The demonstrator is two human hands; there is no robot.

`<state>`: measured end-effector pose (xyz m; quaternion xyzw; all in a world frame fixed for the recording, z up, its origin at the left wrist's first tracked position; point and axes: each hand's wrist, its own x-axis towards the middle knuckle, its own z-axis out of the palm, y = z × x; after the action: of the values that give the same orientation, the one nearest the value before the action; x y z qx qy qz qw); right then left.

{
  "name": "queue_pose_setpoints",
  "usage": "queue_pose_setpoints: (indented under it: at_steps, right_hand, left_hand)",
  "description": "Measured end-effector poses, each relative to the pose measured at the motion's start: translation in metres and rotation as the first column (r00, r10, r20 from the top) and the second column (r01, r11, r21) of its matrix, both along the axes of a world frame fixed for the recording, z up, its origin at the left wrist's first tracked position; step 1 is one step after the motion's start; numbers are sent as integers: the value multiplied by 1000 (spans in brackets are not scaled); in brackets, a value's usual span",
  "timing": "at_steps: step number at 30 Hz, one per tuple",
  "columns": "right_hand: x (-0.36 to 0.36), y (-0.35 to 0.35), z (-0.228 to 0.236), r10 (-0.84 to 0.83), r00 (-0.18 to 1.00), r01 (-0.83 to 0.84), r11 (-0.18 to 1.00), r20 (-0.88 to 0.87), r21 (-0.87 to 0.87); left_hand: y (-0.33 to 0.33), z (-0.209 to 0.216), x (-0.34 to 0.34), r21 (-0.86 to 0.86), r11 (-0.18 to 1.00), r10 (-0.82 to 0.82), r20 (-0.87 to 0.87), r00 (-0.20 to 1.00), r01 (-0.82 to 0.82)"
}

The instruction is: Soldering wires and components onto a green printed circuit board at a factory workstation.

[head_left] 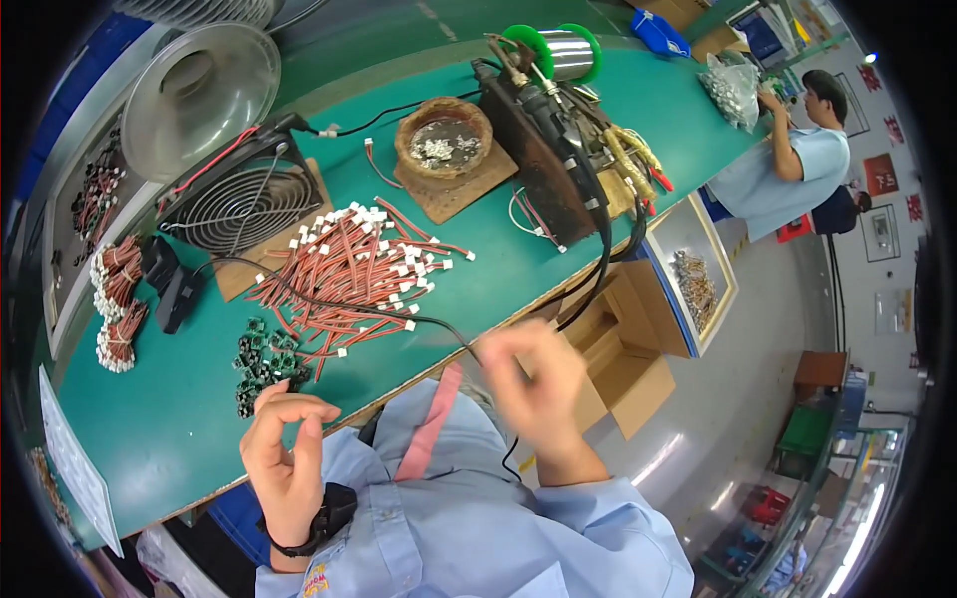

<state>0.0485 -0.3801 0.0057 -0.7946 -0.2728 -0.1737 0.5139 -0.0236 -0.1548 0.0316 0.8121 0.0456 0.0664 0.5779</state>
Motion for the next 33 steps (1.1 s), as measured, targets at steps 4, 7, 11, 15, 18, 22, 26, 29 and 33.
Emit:
queue_pose_setpoints:
  at_steps: [4, 7, 11, 15, 18, 22, 26, 29, 33]
  right_hand:
    - [23, -18, -15, -497, 867, 487, 860, -31, -152]
    - [47, -18, -23, -570, 816, 574, 779, 95, -251]
    - [69, -15, -31, -634, 764, 639, 720, 120, -271]
    - [79, -13, -35, -643, 718, 692, 623, 265, -364]
    - [80, -12, -37, -645, 712, 690, 569, 277, -448]
    - [82, -14, -35, -639, 702, 683, 477, 314, -553]
    - [79, -17, -31, -598, 734, 652, 491, 321, -577]
    - [67, -16, -23, -600, 739, 657, 541, 307, -525]
    - [58, -17, -23, -625, 727, 662, 528, 283, -532]
  left_hand:
    - [-2, -4, 4, 27, 996, 80, -16, 997, -80]
    - [-7, -3, 3, 88, 993, 70, 30, 997, -72]
    - [-10, 1, 3, 111, 988, 98, 46, 994, -103]
    - [-8, -2, 3, 156, 982, 92, 73, 993, -102]
    - [-5, -2, 2, 168, 980, 94, 85, 992, -108]
    - [1, -3, 1, 170, 979, 95, 99, 990, -111]
    - [7, -3, -3, 168, 977, 110, 109, 988, -127]
    - [10, -4, -2, 167, 975, 125, 115, 985, -144]
    - [14, -6, -3, 170, 975, 123, 116, 986, -142]
